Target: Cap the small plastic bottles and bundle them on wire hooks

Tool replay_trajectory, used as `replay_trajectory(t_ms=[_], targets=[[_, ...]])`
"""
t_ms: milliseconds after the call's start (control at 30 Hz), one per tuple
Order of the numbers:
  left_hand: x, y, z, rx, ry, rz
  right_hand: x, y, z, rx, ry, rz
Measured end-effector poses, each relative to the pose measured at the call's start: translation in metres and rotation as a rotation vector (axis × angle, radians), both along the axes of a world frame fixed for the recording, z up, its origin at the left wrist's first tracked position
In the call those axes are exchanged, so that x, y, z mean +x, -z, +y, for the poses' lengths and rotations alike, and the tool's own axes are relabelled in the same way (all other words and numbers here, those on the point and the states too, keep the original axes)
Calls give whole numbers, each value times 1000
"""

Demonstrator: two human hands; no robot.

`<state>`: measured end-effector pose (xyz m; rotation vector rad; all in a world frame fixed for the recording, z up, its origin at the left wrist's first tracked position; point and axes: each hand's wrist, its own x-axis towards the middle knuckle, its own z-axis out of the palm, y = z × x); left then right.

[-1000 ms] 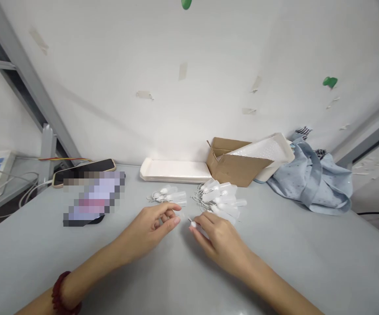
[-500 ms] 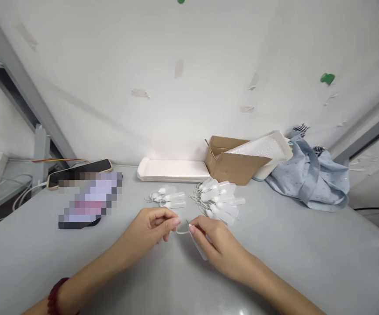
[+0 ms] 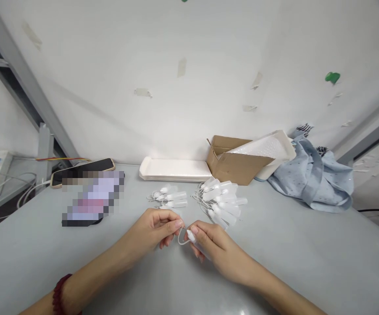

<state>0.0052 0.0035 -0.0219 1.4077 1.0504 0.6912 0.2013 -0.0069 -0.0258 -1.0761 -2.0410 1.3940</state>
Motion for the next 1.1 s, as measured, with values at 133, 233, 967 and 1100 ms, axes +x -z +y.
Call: replay_trajectory(t_ms=[133,233,967,1100], targets=[[0,0,1,-6,-16,-15,0,1,0,-29,4,62],[0,1,1,-2,-10,-9,0,1,0,-41,0,86],[8,0,-9,124,-51,98,-8,2,-3,-324,123,247],[7,-2,-11,76,-36,69,-10,1,-6,-369,153,310]])
